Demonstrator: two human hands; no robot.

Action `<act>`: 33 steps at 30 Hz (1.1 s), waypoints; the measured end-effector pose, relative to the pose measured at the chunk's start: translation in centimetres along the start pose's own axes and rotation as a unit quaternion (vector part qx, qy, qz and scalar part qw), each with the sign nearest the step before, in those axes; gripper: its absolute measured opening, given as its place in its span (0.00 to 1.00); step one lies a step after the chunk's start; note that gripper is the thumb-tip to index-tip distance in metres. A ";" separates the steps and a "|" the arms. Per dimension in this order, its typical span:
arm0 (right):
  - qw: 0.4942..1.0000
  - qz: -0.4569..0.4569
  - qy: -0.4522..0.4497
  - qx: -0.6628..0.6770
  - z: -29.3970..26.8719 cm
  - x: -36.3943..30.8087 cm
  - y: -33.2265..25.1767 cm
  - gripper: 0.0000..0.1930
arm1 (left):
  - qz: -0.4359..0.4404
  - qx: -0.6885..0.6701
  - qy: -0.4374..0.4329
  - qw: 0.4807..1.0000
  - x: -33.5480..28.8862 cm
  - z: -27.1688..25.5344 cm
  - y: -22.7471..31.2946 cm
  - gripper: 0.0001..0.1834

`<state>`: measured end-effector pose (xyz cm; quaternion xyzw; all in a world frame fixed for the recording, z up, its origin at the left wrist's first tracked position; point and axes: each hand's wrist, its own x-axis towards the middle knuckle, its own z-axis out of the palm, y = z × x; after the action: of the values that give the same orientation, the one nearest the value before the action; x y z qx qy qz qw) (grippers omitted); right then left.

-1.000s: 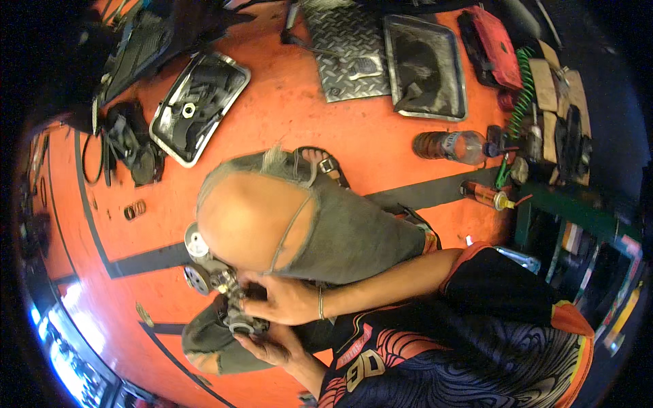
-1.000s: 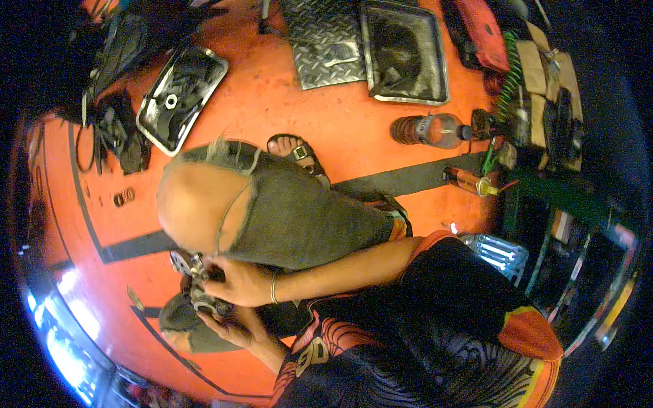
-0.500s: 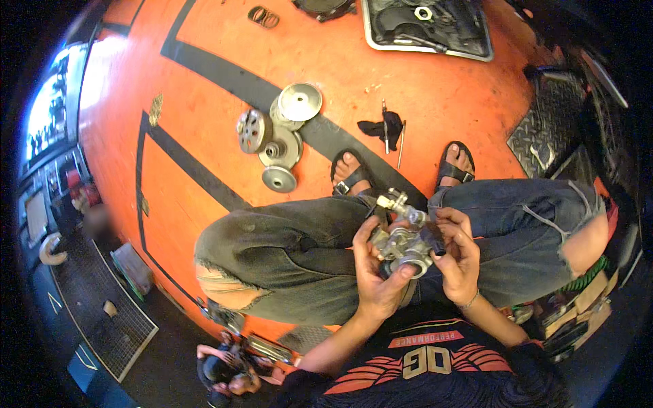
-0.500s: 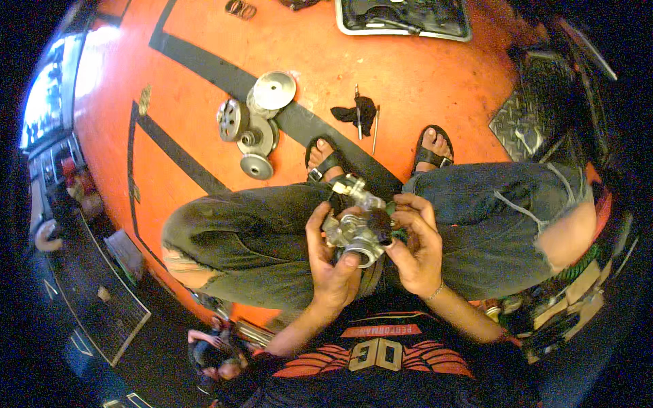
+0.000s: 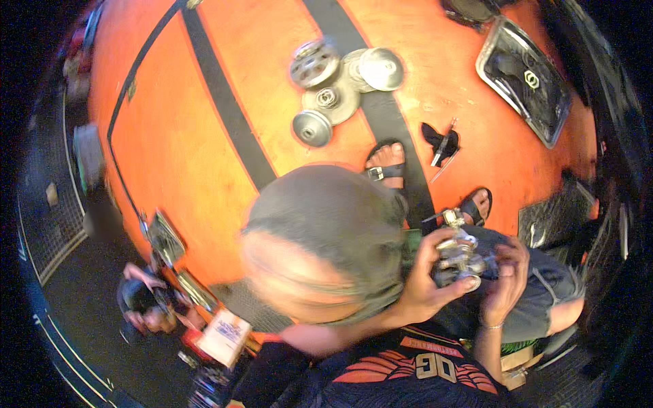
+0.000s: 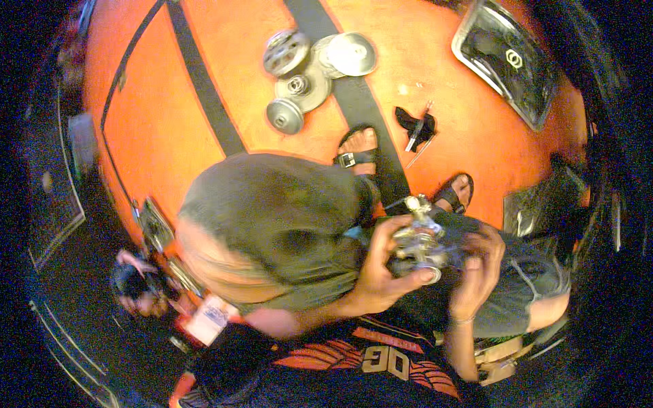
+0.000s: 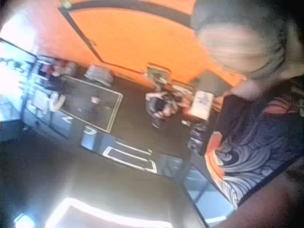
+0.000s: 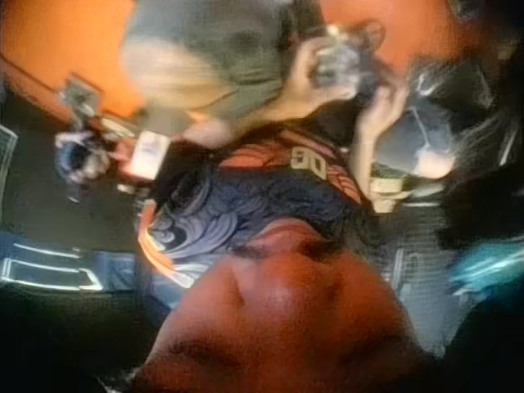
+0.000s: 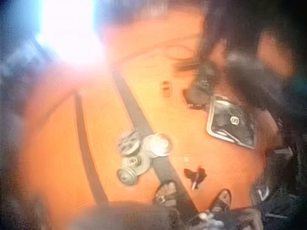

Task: The person holds and rotates a motorcycle component by hand and uses an Allen key to tighten bolts on the part.

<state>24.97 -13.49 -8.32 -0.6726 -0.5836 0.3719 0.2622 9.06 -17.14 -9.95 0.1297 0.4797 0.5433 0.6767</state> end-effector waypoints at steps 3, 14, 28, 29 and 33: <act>0.990 0.087 0.113 0.014 -4.1 3.7 0.4 0.13 | -0.076 -0.013 -0.045 0.996 -1.1 0.4 -0.1 0.43; 0.828 -0.114 -0.286 -0.469 5.2 12.0 -3.5 0.10 | -0.006 0.008 -0.149 0.989 -4.0 0.4 0.5 0.33; 0.765 -0.250 -0.395 -0.443 8.6 23.3 0.8 0.08 | 0.120 0.048 0.034 0.991 -1.8 -1.7 -1.5 0.45; 0.758 -0.269 -0.404 -0.436 9.6 24.3 0.7 0.08 | 0.174 0.098 0.066 0.978 -1.6 -1.8 -2.0 0.44; 0.722 -0.401 -0.432 -0.363 14.0 29.0 -3.0 0.08 | 0.179 0.040 0.022 0.983 -0.5 -1.4 -3.1 0.44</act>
<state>13.13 14.36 -19.86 -0.1861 -0.9389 0.2421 -0.1585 9.90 -19.25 -12.53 0.2283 0.4845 0.6390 0.5521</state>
